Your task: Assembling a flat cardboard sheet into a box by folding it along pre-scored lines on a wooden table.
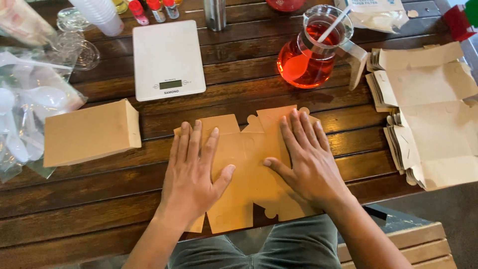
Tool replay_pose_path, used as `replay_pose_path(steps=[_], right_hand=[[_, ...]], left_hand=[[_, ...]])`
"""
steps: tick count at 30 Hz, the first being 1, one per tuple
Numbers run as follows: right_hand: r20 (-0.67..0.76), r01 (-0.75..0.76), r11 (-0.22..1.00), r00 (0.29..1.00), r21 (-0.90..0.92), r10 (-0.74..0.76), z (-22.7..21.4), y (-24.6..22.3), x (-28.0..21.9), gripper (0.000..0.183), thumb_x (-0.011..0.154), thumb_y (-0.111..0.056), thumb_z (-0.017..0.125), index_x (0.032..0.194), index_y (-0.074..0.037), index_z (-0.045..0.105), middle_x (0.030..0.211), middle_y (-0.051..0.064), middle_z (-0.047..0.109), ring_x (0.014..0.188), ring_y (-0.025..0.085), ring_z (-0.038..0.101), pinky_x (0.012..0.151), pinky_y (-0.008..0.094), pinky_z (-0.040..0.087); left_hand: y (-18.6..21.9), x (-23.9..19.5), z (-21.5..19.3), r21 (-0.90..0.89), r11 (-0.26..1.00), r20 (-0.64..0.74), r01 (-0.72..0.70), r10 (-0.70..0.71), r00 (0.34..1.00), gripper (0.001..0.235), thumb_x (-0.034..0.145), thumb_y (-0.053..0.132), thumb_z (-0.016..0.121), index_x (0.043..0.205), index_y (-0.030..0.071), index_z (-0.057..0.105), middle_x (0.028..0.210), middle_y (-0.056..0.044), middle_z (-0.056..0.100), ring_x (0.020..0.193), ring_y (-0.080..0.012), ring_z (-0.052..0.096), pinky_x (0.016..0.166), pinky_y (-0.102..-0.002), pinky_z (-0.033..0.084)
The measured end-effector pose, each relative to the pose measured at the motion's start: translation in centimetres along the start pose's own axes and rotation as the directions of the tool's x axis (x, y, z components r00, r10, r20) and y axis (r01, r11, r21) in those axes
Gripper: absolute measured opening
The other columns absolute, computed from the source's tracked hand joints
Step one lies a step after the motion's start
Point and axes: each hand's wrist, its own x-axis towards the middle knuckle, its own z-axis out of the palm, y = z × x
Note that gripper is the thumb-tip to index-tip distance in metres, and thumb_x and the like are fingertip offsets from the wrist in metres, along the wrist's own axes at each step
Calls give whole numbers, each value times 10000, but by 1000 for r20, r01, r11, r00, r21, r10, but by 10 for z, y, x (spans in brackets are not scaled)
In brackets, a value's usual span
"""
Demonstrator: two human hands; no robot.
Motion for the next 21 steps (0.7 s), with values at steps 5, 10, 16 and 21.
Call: replay_pose_path(steps=[5, 10, 16, 21], right_hand=[[-17, -62, 998, 998, 7, 62, 5, 5, 0, 940, 963, -673, 460, 1609, -31, 227, 1688, 214, 154, 1574, 317, 83, 1241, 511, 32], [-74, -54, 999, 996, -11, 53, -2, -7, -3, 899, 996, -641, 437, 1599, -3, 245, 1661, 297, 159, 1557, 425, 89, 1255, 515, 53], [18, 271, 963, 963, 3, -271, 1, -18, -20, 873, 1014, -678, 330, 1637, -83, 187, 1694, 221, 120, 1580, 358, 63, 1258, 502, 10], [-23, 273, 962, 962, -25, -273, 4, -11, -15, 866, 987, -667, 438, 1616, -94, 278, 1681, 206, 219, 1573, 339, 163, 1275, 459, 85]], left_hand=[[0, -1, -2, -30, 1000, 21, 1, 0, 1000, 815, 997, 630, 377, 1632, 138, 236, 1691, -209, 129, 1570, -368, 46, 1260, -481, 20], [2, 1, -4, -19, 1000, 8, -2, 2, 1000, 854, 989, 705, 363, 1622, 140, 262, 1686, -211, 156, 1566, -377, 72, 1260, -492, 37], [3, 3, -6, -12, 1000, 30, 24, -23, 999, 858, 986, 732, 372, 1624, 172, 251, 1694, -181, 127, 1570, -340, 37, 1256, -464, 4], [9, 6, -19, -125, 991, 37, 45, -40, 999, 780, 996, 639, 443, 1563, 105, 384, 1662, -229, 231, 1547, -411, 136, 1245, -523, 79]])
